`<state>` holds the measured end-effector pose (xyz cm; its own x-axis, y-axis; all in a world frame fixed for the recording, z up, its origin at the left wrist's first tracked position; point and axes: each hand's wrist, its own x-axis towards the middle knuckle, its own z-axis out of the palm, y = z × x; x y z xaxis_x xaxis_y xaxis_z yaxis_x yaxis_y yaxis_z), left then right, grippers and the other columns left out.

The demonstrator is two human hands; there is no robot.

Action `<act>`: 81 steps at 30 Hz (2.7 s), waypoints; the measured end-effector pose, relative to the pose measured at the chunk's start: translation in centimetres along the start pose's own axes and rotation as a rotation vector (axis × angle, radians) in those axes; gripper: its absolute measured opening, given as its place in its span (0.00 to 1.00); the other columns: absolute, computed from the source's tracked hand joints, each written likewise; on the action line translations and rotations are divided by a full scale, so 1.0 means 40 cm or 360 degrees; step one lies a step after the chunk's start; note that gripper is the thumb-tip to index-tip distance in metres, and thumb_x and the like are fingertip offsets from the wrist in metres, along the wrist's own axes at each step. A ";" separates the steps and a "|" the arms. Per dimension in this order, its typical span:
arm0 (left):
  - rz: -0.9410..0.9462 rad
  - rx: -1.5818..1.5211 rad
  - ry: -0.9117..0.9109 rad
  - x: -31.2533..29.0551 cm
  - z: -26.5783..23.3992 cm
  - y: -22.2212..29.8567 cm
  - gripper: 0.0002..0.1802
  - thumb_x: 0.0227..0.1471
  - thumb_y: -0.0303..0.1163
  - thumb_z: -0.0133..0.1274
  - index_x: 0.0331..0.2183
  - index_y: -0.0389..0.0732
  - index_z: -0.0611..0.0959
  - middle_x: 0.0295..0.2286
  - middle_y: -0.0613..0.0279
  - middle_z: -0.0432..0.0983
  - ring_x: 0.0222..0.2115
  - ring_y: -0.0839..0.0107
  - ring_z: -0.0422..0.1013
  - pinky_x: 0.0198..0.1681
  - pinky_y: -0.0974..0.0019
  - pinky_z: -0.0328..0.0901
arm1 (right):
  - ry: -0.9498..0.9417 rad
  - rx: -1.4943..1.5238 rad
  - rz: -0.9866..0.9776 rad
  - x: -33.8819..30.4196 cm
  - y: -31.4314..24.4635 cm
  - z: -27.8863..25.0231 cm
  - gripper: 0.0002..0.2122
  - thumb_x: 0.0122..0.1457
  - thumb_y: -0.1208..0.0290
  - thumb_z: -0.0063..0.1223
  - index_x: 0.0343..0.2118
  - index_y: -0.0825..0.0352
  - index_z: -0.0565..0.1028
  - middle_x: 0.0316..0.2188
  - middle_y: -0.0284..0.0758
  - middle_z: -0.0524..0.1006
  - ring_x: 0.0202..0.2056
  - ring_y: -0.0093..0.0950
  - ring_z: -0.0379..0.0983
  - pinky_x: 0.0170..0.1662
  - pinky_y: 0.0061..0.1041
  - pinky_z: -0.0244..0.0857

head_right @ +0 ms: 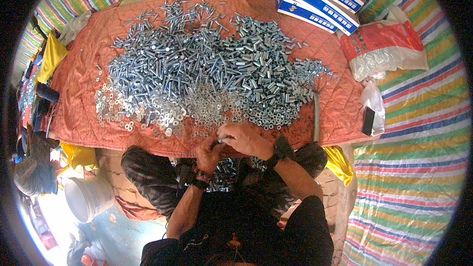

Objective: Assembling nuts and washers onto metal bolts.

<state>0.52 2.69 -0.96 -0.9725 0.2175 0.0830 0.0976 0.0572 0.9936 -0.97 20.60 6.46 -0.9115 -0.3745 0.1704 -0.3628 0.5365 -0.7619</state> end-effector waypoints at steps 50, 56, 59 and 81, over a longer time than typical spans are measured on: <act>-0.0006 0.0290 -0.0034 -0.012 -0.001 -0.001 0.05 0.50 0.24 0.61 0.30 0.33 0.82 0.20 0.56 0.77 0.21 0.69 0.74 0.23 0.63 0.67 | 0.0848 0.0386 0.0747 -0.088 0.042 0.055 0.13 0.66 0.67 0.53 0.46 0.73 0.76 0.31 0.37 0.79 0.33 0.23 0.76 0.39 0.26 0.71; 0.0168 0.0334 -0.0244 -0.062 0.009 0.029 0.07 0.47 0.25 0.63 0.32 0.35 0.83 0.24 0.50 0.79 0.24 0.57 0.77 0.27 0.59 0.68 | 0.0920 -0.0178 0.0331 0.038 0.135 0.040 0.06 0.58 0.70 0.58 0.32 0.68 0.79 0.26 0.41 0.77 0.29 0.42 0.73 0.33 0.40 0.67; 0.0137 0.0338 -0.0370 -0.081 0.016 0.031 0.08 0.46 0.27 0.64 0.32 0.36 0.83 0.26 0.48 0.79 0.26 0.52 0.77 0.28 0.57 0.69 | 0.0895 -0.0436 0.0336 0.114 0.153 0.065 0.05 0.57 0.71 0.58 0.31 0.67 0.79 0.26 0.41 0.76 0.29 0.41 0.73 0.32 0.40 0.66; -0.0104 0.0795 -0.0717 -0.127 -0.052 -0.032 0.22 0.48 0.32 0.63 0.46 0.44 0.79 0.34 0.46 0.79 0.36 0.45 0.76 0.36 0.49 0.71 | 0.0367 0.0874 0.0909 0.217 0.056 -0.035 0.10 0.59 0.67 0.57 0.30 0.70 0.78 0.19 0.28 0.75 0.18 0.17 0.68 0.21 0.22 0.61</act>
<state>4.89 -0.53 -2.49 -0.8074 0.5769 -0.1240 0.2326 0.5043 0.8316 -9.96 19.61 7.10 -0.9655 0.0409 -0.2571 0.2602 0.1288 -0.9569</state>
